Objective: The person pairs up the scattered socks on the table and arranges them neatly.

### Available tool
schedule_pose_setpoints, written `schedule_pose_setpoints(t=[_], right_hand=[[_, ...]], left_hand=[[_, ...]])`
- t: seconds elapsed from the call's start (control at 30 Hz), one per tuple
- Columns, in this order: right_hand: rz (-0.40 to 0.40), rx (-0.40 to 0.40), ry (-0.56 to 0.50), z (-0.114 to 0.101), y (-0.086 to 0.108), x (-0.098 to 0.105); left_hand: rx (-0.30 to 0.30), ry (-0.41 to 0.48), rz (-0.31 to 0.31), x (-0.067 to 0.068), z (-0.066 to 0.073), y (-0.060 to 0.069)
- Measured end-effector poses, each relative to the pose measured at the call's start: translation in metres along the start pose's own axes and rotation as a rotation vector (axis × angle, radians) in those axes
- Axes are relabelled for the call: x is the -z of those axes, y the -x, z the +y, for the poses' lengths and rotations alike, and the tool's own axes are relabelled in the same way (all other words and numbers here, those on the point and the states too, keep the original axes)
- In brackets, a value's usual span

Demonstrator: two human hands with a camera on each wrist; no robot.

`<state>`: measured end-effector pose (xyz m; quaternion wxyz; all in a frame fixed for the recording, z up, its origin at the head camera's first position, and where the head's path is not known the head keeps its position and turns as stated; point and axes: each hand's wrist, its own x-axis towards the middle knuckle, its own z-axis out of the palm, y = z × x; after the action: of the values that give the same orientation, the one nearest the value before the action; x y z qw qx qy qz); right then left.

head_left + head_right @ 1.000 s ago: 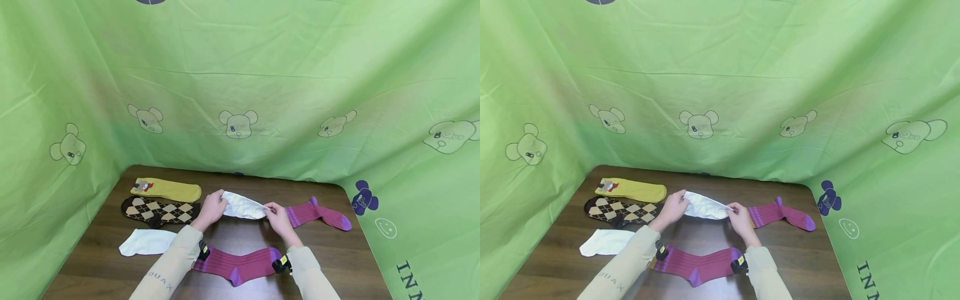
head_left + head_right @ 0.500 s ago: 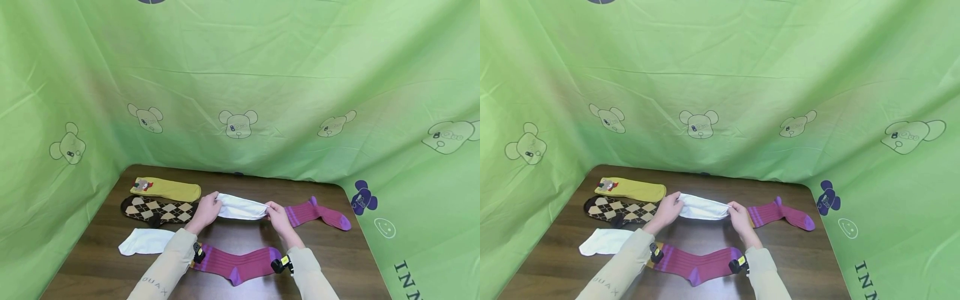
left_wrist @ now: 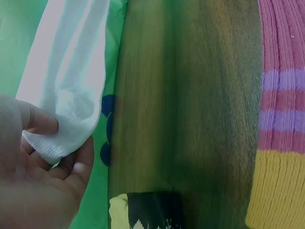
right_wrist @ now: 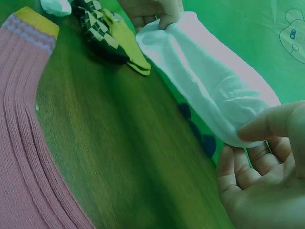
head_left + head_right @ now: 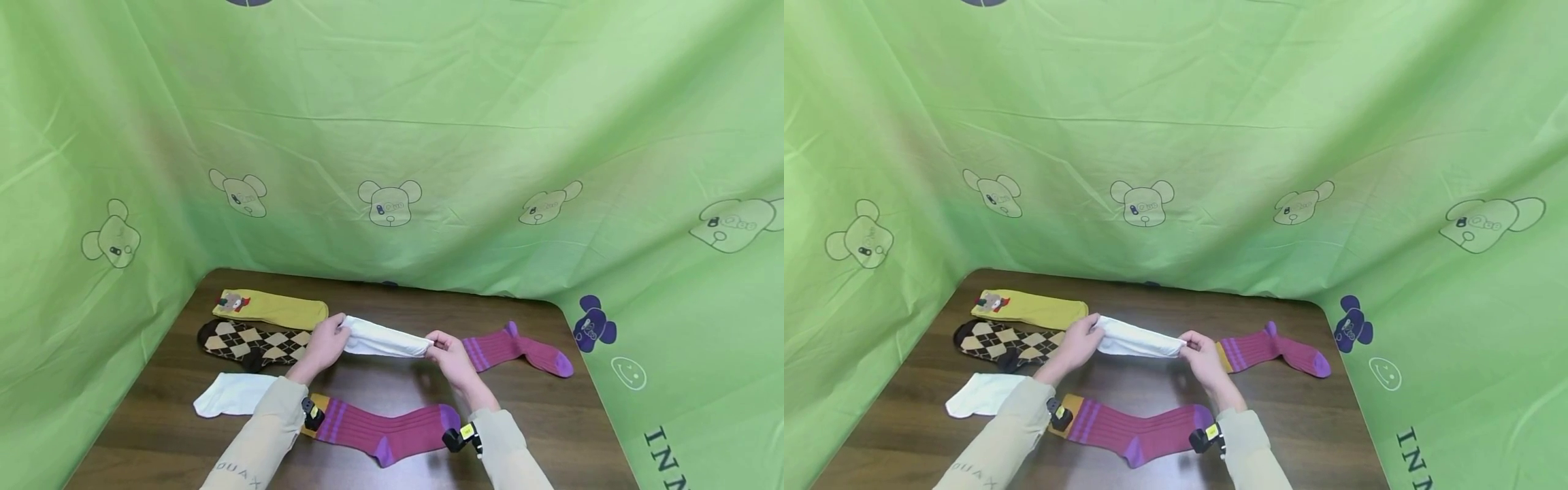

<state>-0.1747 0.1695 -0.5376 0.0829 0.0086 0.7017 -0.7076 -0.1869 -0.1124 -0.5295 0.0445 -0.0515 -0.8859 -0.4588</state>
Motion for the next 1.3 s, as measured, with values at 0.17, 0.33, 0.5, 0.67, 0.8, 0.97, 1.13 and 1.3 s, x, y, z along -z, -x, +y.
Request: schedule_pose_setpoints(t=[0.17, 0.33, 0.5, 0.67, 0.8, 0.97, 1.13, 1.3], right_hand=[[0.019, 0.007, -0.056, -0.001, 0.002, -0.005], [0.025, 0.030, -0.091, -0.004, 0.005, -0.012], [0.041, 0.043, -0.087, -0.005, 0.004, -0.019], [0.031, 0.051, -0.071, -0.003, 0.003, -0.022], [0.025, 0.044, -0.061, -0.002, 0.003, -0.025], [0.026, 0.025, -0.057, -0.002, 0.003, -0.029], [0.053, 0.032, -0.044, 0.001, 0.005, -0.031], [0.052, 0.035, -0.052, 0.002, 0.008, -0.034]], left_hand=[[0.015, 0.026, 0.013, 0.004, -0.001, 0.002], [0.030, 0.059, 0.029, 0.007, 0.001, 0.004], [0.069, 0.102, 0.030, 0.009, 0.002, 0.006], [0.086, 0.130, 0.014, 0.010, 0.004, 0.008], [0.078, 0.143, -0.003, 0.011, 0.004, 0.010], [0.071, 0.160, 0.005, 0.015, 0.005, 0.014], [0.071, 0.148, 0.045, 0.021, 0.005, 0.016], [0.058, 0.119, 0.079, 0.026, 0.002, 0.019]])
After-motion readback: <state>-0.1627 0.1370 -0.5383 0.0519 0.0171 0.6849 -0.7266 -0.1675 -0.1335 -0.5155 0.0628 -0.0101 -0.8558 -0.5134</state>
